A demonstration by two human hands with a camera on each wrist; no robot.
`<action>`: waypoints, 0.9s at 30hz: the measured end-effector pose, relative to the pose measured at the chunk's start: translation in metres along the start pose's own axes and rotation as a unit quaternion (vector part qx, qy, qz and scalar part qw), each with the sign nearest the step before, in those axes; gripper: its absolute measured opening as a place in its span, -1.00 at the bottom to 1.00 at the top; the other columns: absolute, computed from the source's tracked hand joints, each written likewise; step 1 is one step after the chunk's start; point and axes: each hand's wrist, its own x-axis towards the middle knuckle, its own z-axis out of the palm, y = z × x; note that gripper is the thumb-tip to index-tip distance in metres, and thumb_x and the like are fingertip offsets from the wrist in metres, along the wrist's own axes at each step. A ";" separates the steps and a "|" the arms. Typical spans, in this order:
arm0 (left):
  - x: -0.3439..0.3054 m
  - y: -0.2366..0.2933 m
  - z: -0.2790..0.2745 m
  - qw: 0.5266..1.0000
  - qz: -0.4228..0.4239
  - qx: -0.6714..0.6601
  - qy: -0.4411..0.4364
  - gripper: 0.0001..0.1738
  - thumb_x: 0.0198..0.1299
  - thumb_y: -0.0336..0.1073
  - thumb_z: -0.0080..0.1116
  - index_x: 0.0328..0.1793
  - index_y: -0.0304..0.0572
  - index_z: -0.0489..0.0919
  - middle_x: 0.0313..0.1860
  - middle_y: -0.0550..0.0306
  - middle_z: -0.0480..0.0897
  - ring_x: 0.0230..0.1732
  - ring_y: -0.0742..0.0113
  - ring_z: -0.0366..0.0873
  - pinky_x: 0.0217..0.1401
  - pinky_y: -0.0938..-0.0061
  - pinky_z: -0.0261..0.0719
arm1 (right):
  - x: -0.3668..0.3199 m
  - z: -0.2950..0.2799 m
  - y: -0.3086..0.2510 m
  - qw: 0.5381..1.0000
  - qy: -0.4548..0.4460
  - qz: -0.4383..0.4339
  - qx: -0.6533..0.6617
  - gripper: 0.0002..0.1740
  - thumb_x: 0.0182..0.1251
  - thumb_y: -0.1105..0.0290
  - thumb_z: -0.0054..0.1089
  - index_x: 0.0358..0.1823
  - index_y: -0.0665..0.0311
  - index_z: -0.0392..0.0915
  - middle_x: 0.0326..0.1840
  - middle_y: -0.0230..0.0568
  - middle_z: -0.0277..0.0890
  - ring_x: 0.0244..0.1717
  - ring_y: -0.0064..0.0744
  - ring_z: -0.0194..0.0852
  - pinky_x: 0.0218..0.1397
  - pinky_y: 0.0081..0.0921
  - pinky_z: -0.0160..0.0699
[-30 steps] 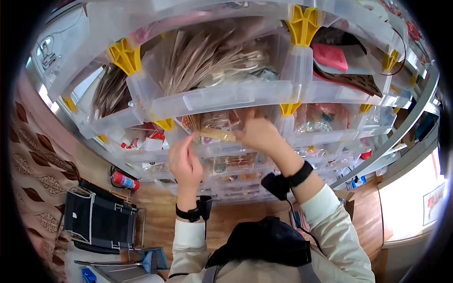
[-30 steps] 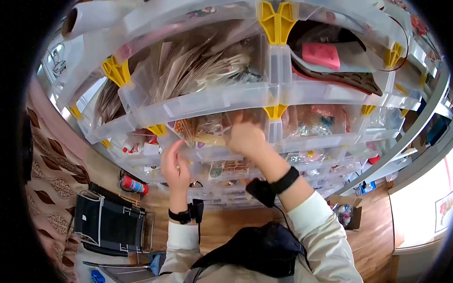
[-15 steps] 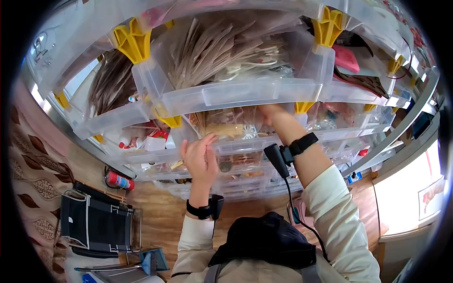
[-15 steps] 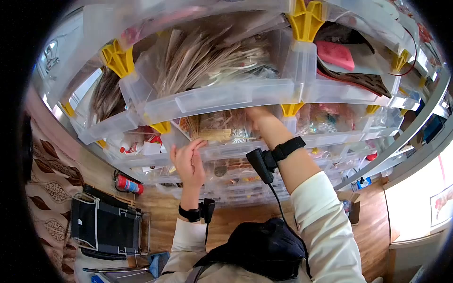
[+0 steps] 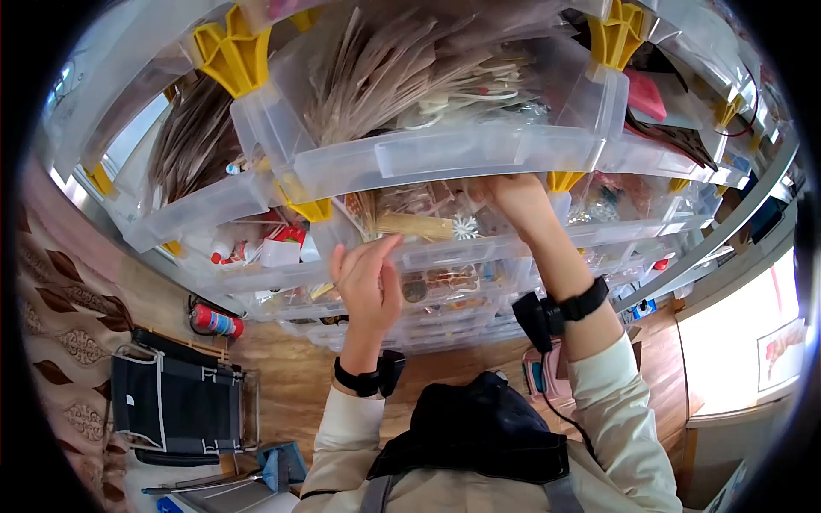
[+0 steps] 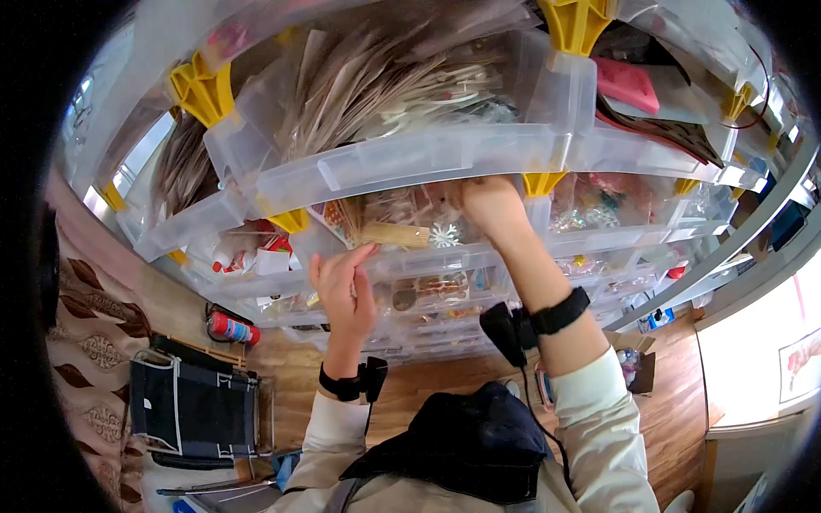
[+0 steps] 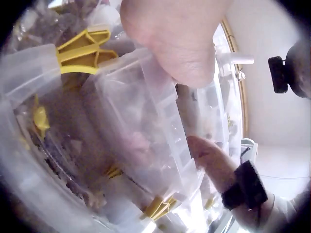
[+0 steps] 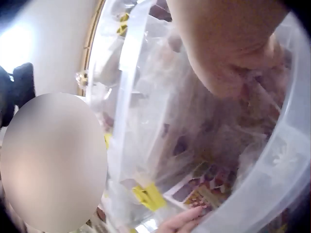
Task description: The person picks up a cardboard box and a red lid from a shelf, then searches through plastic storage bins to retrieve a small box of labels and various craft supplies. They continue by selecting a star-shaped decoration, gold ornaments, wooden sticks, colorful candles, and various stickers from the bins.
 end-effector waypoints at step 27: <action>-0.007 0.007 0.009 0.996 -0.021 0.085 0.004 -0.69 0.14 -0.36 -0.21 -0.08 -0.13 0.54 -0.19 0.19 0.62 -0.06 0.30 0.47 0.41 0.16 -0.25 | -0.197 -0.144 0.096 0.936 0.157 0.099 0.298 -0.67 0.22 0.43 0.09 0.03 0.31 0.46 -0.23 -0.35 0.52 -0.23 -0.63 0.39 -0.17 -0.68 0.37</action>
